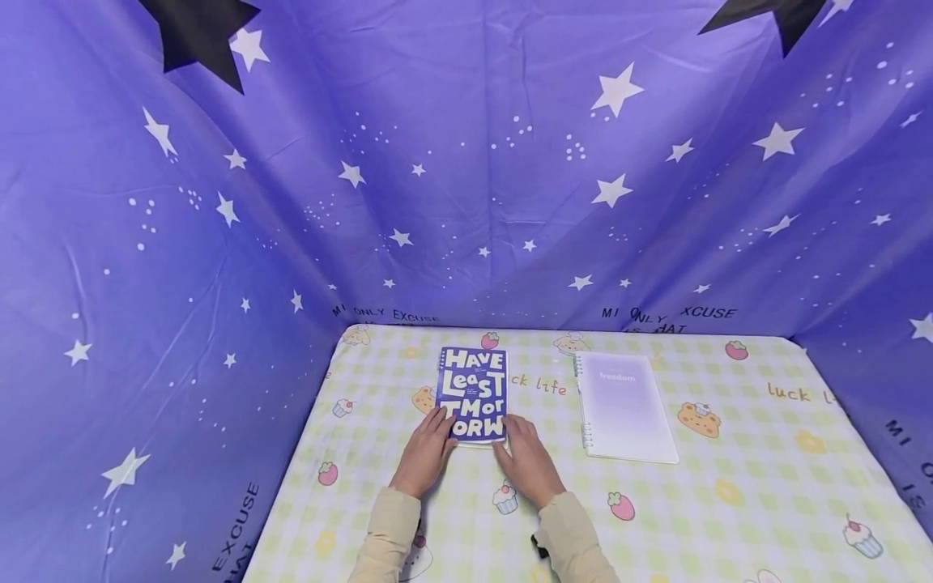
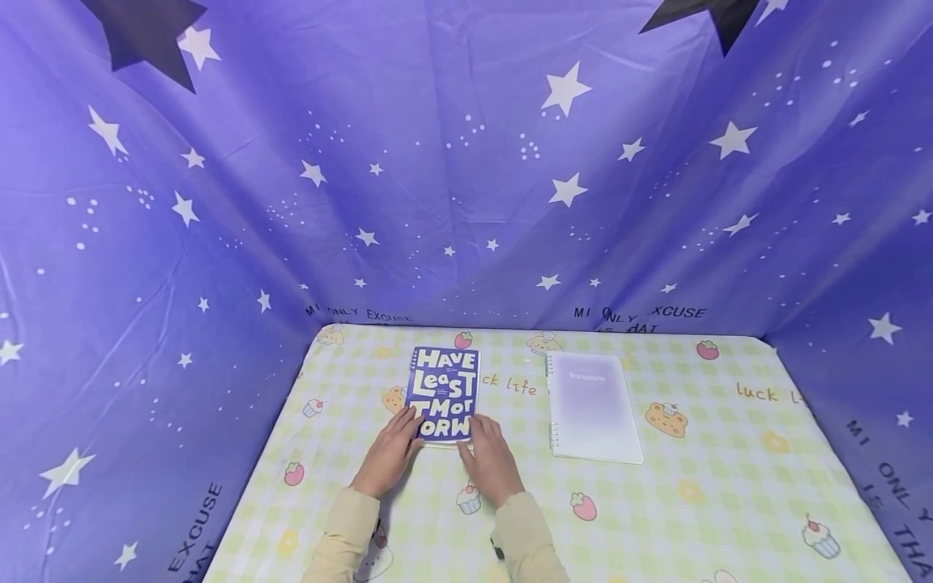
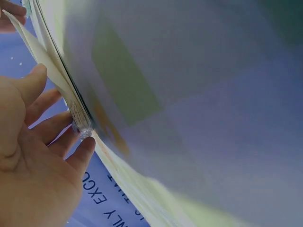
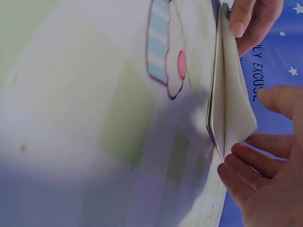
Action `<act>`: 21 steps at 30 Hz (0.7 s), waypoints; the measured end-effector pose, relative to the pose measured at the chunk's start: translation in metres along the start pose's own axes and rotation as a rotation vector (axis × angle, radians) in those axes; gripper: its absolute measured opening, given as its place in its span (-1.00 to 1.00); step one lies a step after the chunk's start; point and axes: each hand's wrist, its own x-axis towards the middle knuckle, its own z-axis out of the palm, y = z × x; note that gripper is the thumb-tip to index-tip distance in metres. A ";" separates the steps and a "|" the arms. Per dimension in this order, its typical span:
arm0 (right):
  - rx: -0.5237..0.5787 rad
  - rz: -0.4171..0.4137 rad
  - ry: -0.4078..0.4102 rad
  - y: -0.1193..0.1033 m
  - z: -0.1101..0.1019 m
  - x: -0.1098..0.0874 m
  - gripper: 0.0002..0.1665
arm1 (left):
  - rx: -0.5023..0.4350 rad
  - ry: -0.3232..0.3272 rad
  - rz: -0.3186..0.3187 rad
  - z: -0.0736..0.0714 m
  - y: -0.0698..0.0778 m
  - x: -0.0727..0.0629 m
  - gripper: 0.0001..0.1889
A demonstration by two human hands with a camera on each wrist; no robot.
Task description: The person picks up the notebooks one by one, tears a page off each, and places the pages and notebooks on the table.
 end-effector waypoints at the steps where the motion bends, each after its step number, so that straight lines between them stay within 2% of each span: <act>1: 0.020 0.004 0.011 0.000 0.000 0.001 -0.41 | 0.001 -0.002 0.001 0.000 -0.001 0.000 -0.58; 14: 0.159 0.064 0.091 -0.005 0.003 0.007 -0.48 | 0.005 -0.031 -0.029 0.000 0.001 0.000 -0.45; 21: 0.233 0.079 0.091 -0.004 0.005 0.011 -0.44 | 0.018 -0.007 -0.028 0.000 0.001 0.000 -0.43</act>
